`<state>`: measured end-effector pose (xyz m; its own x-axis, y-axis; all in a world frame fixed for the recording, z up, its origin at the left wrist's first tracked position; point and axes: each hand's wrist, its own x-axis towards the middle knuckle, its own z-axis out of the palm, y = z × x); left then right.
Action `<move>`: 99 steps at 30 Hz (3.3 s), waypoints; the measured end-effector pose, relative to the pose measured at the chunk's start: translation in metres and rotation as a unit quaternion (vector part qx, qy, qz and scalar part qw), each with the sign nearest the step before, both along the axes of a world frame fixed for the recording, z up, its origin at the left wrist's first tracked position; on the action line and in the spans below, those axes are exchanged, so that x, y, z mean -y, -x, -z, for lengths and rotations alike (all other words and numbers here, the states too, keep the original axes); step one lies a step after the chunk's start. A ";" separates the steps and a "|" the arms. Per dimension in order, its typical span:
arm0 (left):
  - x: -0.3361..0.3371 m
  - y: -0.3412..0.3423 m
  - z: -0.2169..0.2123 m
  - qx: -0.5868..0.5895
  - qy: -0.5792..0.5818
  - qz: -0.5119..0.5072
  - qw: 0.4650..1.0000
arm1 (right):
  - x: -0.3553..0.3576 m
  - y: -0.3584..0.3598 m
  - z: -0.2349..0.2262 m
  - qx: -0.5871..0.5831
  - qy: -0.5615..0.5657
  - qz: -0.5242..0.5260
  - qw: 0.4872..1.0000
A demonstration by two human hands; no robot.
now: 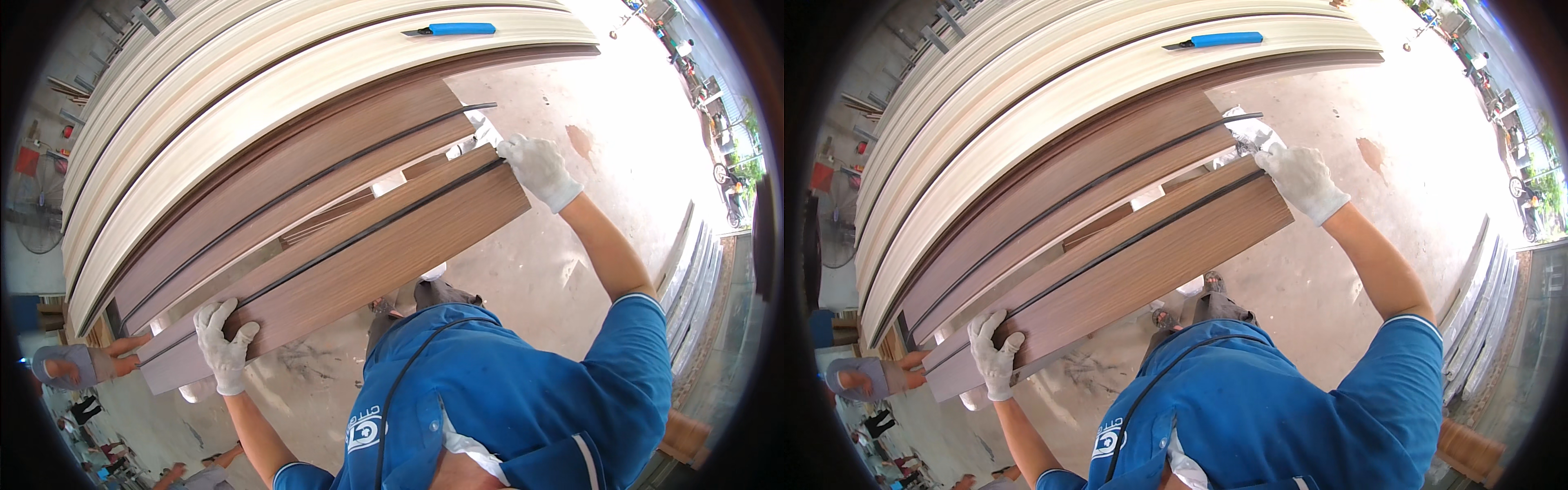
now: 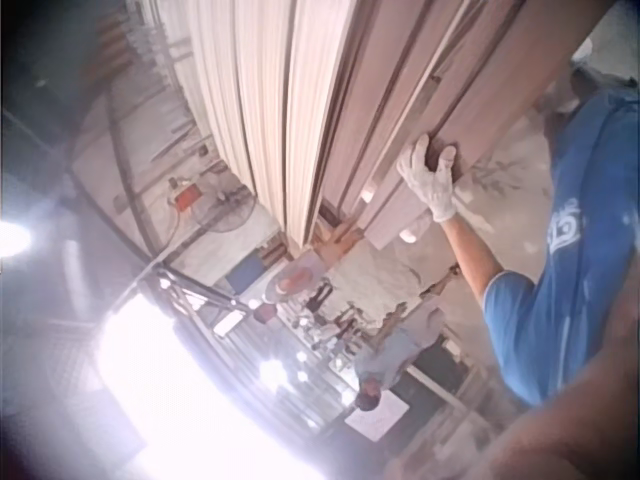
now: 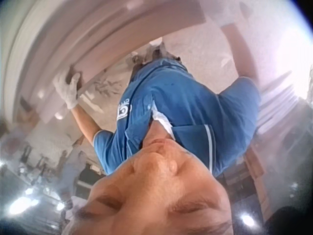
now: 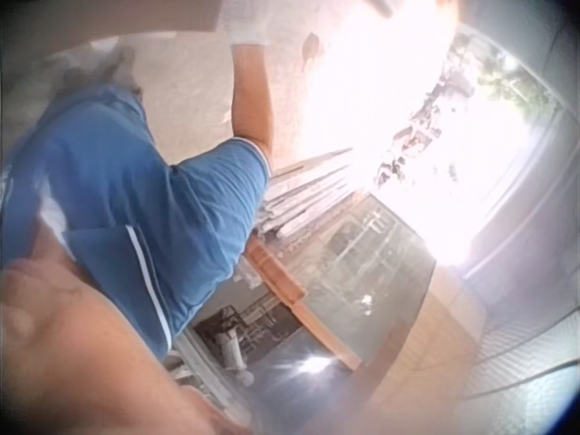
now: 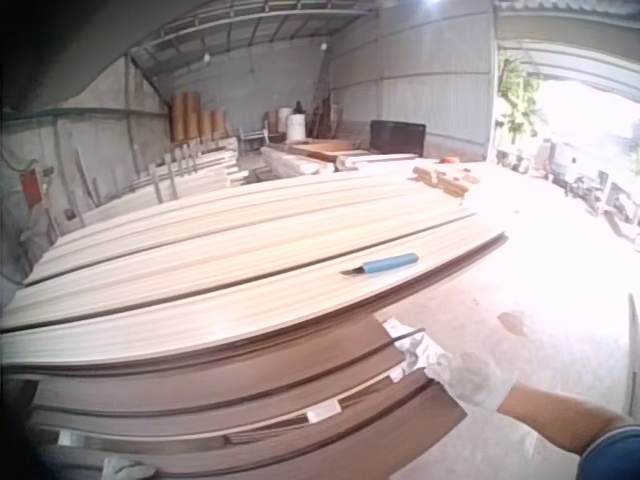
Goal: The person installs black edge banding onto the edges of wooden boards. They position the banding along the edge, press it into place, and use a utility knife to trim the excess. The person repeats this process on multiple boards.
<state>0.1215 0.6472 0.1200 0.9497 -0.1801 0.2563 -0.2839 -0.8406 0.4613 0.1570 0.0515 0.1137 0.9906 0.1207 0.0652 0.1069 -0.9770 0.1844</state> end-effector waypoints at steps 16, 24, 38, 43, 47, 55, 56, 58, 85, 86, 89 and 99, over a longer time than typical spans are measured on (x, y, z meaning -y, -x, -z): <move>0.018 -0.002 -0.005 0.021 -0.147 0.090 0.985 | -0.005 0.021 0.048 0.137 -0.383 0.185 0.894; 0.040 -0.011 -0.012 0.000 -0.155 0.110 0.982 | -0.007 0.022 0.050 0.163 -0.411 0.208 0.872; 0.216 -0.034 -0.006 -0.043 -0.098 0.219 0.970 | 0.000 0.022 0.059 0.149 -0.464 0.210 0.847; 0.125 -0.028 0.011 0.089 -0.007 0.154 0.984 | 0.006 0.024 0.060 0.135 -0.480 0.195 0.845; -0.018 -0.022 0.006 0.070 -0.152 -0.126 0.978 | 0.008 0.024 0.066 0.150 -0.474 0.196 0.845; 0.072 -0.037 0.031 0.108 -0.073 0.010 0.991 | -0.004 0.024 0.066 0.209 -0.470 0.214 0.830; 0.093 -0.039 0.030 0.109 -0.062 0.013 0.992 | -0.008 0.024 0.064 0.213 -0.464 0.212 0.833; 0.129 -0.043 0.027 0.110 -0.046 0.031 0.992 | -0.014 0.024 0.059 0.221 -0.468 0.220 0.827; 0.409 -0.079 0.034 0.081 -0.018 0.222 0.972 | -0.030 0.031 0.044 0.212 -0.580 0.223 0.754; 0.410 -0.081 0.030 0.079 -0.006 0.232 0.969 | -0.023 0.030 0.040 0.179 -0.589 0.199 0.762; 0.391 -0.075 0.014 0.004 0.070 0.226 0.972 | 0.013 0.028 0.028 0.031 -0.636 0.115 0.762; 0.318 -0.022 0.002 0.004 -0.086 0.226 0.970 | 0.048 -0.032 0.019 -0.081 -0.528 -0.040 0.844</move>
<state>0.1431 0.3287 0.1181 0.7612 -0.6190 0.1932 -0.6452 -0.6932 0.3211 0.1892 0.0036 0.0952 0.9881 0.1474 0.0435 0.1215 -0.5753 -0.8089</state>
